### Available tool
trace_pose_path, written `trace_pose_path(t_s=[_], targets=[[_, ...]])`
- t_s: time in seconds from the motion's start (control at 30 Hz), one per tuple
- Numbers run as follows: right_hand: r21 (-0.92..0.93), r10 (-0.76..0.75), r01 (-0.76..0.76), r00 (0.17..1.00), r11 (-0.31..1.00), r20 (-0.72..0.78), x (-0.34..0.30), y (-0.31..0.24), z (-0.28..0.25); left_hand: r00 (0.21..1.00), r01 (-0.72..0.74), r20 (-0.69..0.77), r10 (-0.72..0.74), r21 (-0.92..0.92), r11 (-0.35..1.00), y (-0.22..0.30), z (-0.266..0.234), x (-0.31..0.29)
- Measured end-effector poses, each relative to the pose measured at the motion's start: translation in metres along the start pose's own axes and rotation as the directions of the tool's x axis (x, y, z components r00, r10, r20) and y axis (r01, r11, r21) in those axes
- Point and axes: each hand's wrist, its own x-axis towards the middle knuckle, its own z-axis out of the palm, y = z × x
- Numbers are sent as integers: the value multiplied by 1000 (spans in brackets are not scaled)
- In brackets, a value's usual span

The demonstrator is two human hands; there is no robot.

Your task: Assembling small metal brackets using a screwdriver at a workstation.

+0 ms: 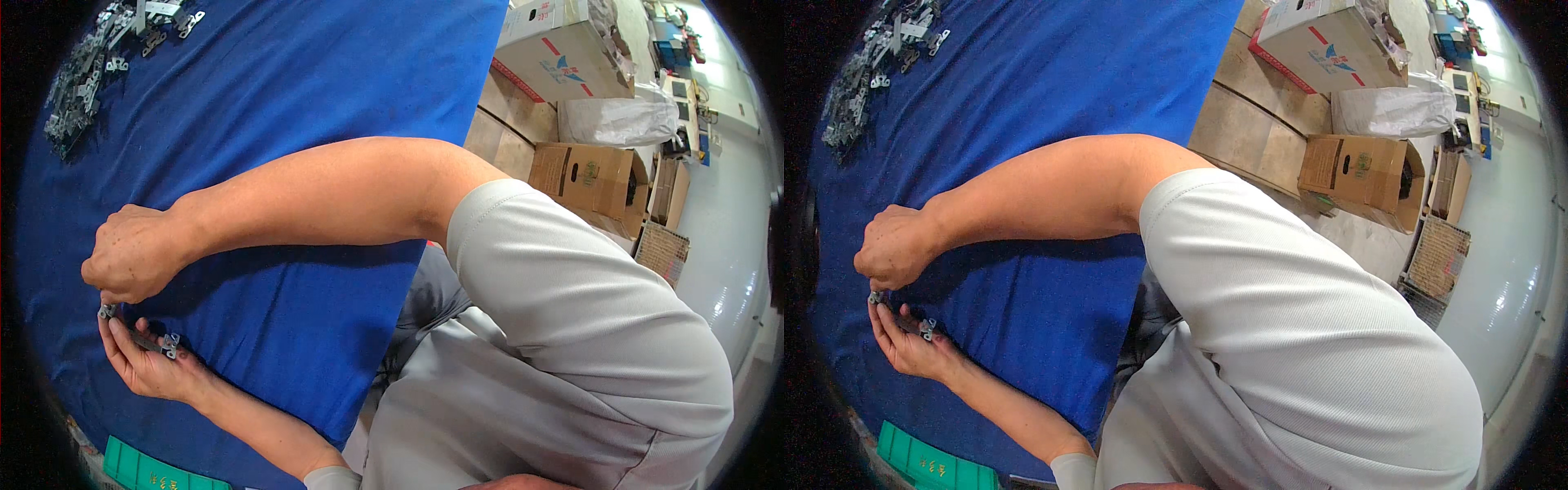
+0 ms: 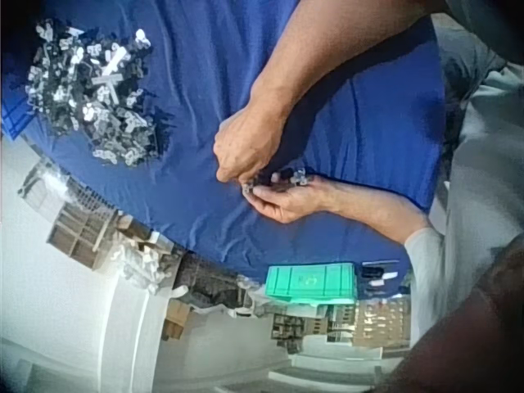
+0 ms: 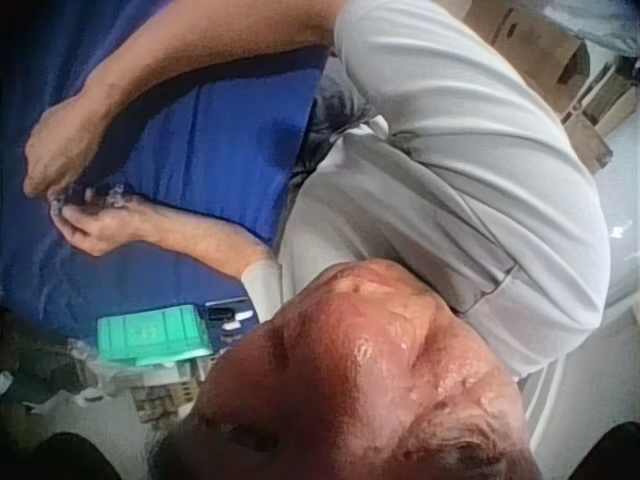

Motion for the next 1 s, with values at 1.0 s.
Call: trace_pose_path(t_s=[1.0], targets=[[24, 13, -14, 999, 1000, 32, -2, -9, -10, 999, -22, -30, 20, -68, 997, -2, -1, 1]])
